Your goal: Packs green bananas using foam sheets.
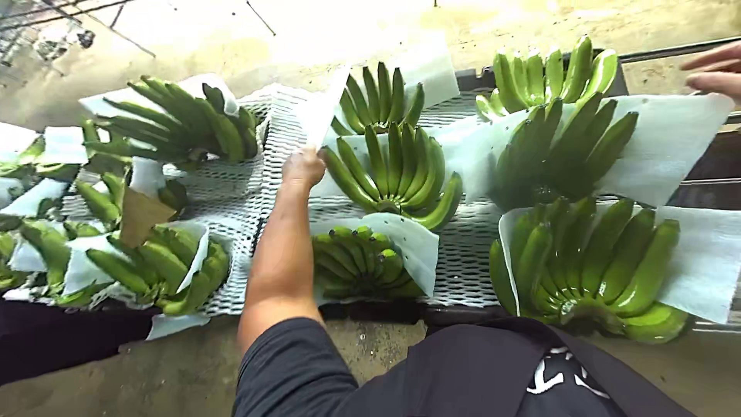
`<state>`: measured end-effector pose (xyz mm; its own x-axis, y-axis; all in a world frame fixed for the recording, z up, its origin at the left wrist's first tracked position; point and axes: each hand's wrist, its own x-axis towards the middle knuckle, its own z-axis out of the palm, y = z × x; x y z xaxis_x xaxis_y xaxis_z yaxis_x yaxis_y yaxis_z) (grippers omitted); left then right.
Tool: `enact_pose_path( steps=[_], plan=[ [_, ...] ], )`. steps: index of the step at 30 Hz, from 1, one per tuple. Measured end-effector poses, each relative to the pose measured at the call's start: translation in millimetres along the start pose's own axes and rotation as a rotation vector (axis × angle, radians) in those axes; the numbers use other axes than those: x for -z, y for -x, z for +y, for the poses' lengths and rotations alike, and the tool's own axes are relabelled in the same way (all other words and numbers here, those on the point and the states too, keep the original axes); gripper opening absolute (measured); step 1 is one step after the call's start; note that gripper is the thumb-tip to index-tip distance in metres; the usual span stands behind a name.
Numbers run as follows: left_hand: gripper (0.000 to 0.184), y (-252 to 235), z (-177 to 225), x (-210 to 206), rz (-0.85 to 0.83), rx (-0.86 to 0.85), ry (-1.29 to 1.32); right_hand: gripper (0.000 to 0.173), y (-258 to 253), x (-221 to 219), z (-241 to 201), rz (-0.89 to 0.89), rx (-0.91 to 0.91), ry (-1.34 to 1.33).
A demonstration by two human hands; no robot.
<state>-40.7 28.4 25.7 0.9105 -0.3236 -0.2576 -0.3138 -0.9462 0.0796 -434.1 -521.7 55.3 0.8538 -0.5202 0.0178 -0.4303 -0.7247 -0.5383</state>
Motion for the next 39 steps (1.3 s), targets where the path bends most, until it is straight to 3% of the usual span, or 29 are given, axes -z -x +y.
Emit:
enact_pose_path(
  steps=[1, 5, 8, 11, 15, 20, 21, 25, 27, 29, 33, 36, 39],
  plan=[
    [0.045, 0.8, 18.0, 14.9, 0.018, -0.025, -0.035, 0.039, -26.0, -9.9, 18.6, 0.059, 0.219, 0.107],
    [0.037, -4.4, 115.2, 50.8, 0.043, -0.210, -0.100, 0.035, -103.6, -35.9, -46.2, -0.080, 0.029, 0.185],
    [0.023, -10.8, 194.4, 59.5, 0.002, -0.260, -0.167, 0.040, -164.8, -75.0, -46.9, -0.147, 0.017, 0.276],
    [0.029, -36.1, 233.1, 31.1, -0.066, -0.376, -0.272, 0.051, -210.0, -105.6, -48.5, -0.258, -0.056, 0.331],
    [0.058, -82.8, 212.8, -24.6, 0.017, -0.684, -0.242, 0.063, -249.0, -132.4, -34.4, -0.352, -0.098, 0.360],
    [0.069, -77.6, 178.6, -44.3, -0.181, -0.510, -0.067, 0.068, -279.4, -151.4, -22.7, -0.392, -0.131, 0.329],
    [0.069, -74.3, 175.0, -45.2, -0.183, -0.484, -0.010, 0.070, -285.0, -157.6, -21.3, -0.405, -0.125, 0.302],
    [0.040, -69.3, 159.1, -52.8, -0.040, -0.545, 0.217, 0.078, -297.2, -171.0, -32.4, -0.471, -0.146, 0.242],
    [0.039, -68.8, 149.1, -55.5, -0.037, -0.578, 0.327, 0.082, -298.9, -178.4, -27.8, -0.481, -0.200, 0.242],
    [0.037, -68.7, 140.9, -59.6, -0.017, -0.587, 0.412, 0.073, -307.4, -189.6, -11.7, -0.458, -0.200, 0.240],
    [0.039, -60.5, 145.2, -51.7, 0.088, -0.488, 0.500, 0.062, -301.2, -182.7, -31.2, -0.451, -0.241, 0.257],
    [0.044, -59.4, 156.4, -26.8, 0.155, -0.412, 0.480, 0.060, -290.5, -167.7, -46.0, -0.391, -0.215, 0.255],
    [0.041, -58.3, 179.4, 3.6, 0.243, -0.485, 0.462, 0.061, -267.3, -141.7, -60.9, -0.328, -0.228, 0.216]
  ],
)
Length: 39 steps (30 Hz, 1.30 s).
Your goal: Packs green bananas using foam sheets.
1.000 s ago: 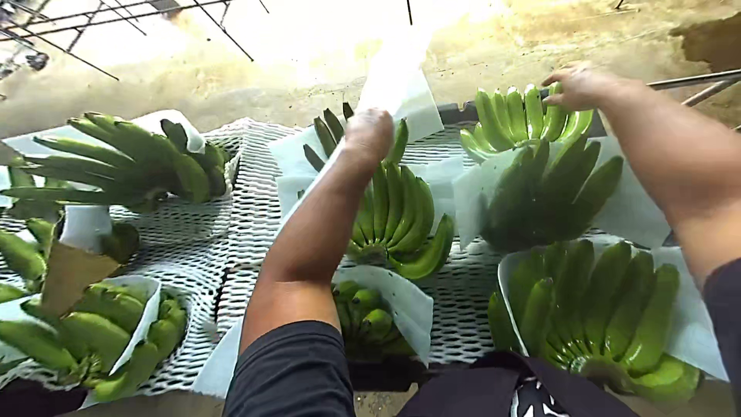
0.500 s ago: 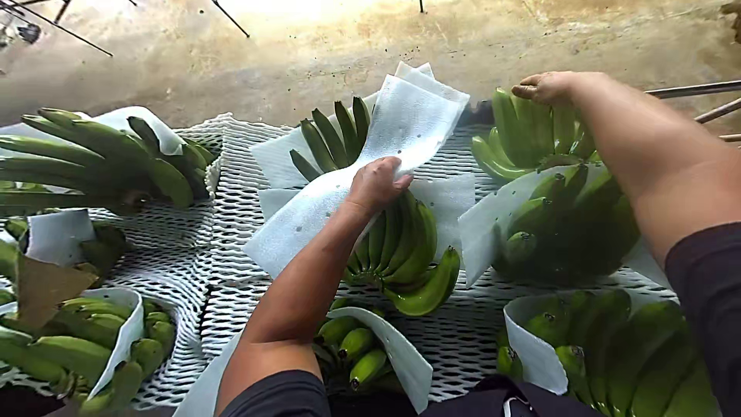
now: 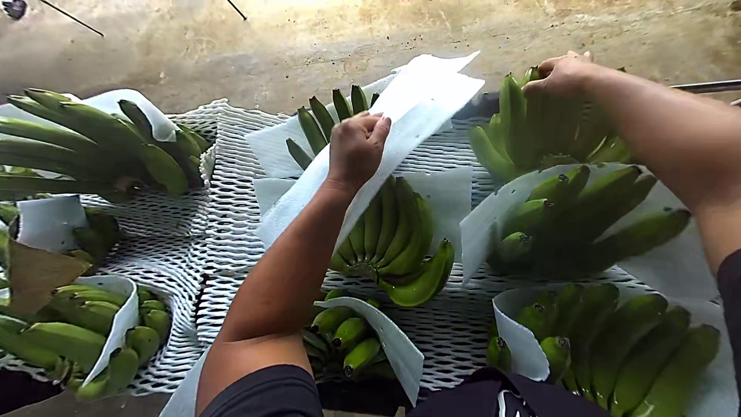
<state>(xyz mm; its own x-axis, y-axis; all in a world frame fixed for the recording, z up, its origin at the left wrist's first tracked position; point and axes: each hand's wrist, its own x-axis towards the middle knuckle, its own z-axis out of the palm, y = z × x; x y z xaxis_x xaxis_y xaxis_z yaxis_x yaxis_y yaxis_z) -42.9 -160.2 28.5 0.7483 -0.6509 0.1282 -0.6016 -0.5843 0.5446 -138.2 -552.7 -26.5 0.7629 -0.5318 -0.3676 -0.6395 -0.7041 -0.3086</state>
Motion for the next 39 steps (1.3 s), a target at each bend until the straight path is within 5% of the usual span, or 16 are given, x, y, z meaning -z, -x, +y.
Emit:
enact_pose_path(
  steps=[4, 7, 10, 18, 20, 23, 26, 29, 31, 35, 39],
  plan=[
    [0.039, -36.0, 52.3, -5.9, -0.042, -0.115, 0.178, 0.067, 58.2, 9.0, -0.9, 0.199, 0.020, -0.074],
    [0.032, -58.2, 97.9, -35.4, -0.122, -0.074, 0.576, 0.069, 107.4, 4.6, 4.5, 0.375, 0.117, -0.112],
    [0.037, -73.5, 133.4, -70.3, -0.410, 0.027, 0.983, 0.067, 141.4, -2.7, 13.3, 0.481, 0.189, -0.114],
    [0.066, -80.7, 183.7, -153.5, -1.075, 0.077, 1.314, 0.040, 195.3, 13.4, 67.2, 0.449, 0.466, -0.270],
    [0.066, -77.8, 188.3, -150.1, -1.063, 0.126, 1.277, 0.043, 196.3, 28.8, 97.3, 0.542, 0.356, -0.578],
    [0.064, -75.4, 186.5, -151.1, -0.961, 0.151, 1.206, 0.083, 173.1, 39.5, 144.1, 0.670, 0.002, -0.943],
    [0.065, -94.9, 170.6, -180.7, -1.050, 0.069, 1.301, 0.105, 151.8, 25.9, 163.2, 0.504, 0.046, -1.162],
    [0.063, -99.8, 171.8, -183.6, -1.040, 0.039, 1.299, 0.066, 140.7, 17.1, 159.7, 0.434, 0.270, -1.119],
    [0.064, -90.3, 179.6, -167.9, -0.984, 0.104, 1.295, 0.057, 150.9, 17.8, 153.4, 0.477, 0.367, -0.943],
    [0.062, -79.0, 187.7, -134.8, -0.818, 0.197, 1.076, 0.046, 186.6, 18.5, 150.8, 0.545, 0.356, -0.565],
    [0.072, -64.4, 165.7, -117.2, -0.918, 0.294, 0.963, 0.036, 188.8, 2.4, 190.9, 0.382, 0.158, -0.762]
  ],
)
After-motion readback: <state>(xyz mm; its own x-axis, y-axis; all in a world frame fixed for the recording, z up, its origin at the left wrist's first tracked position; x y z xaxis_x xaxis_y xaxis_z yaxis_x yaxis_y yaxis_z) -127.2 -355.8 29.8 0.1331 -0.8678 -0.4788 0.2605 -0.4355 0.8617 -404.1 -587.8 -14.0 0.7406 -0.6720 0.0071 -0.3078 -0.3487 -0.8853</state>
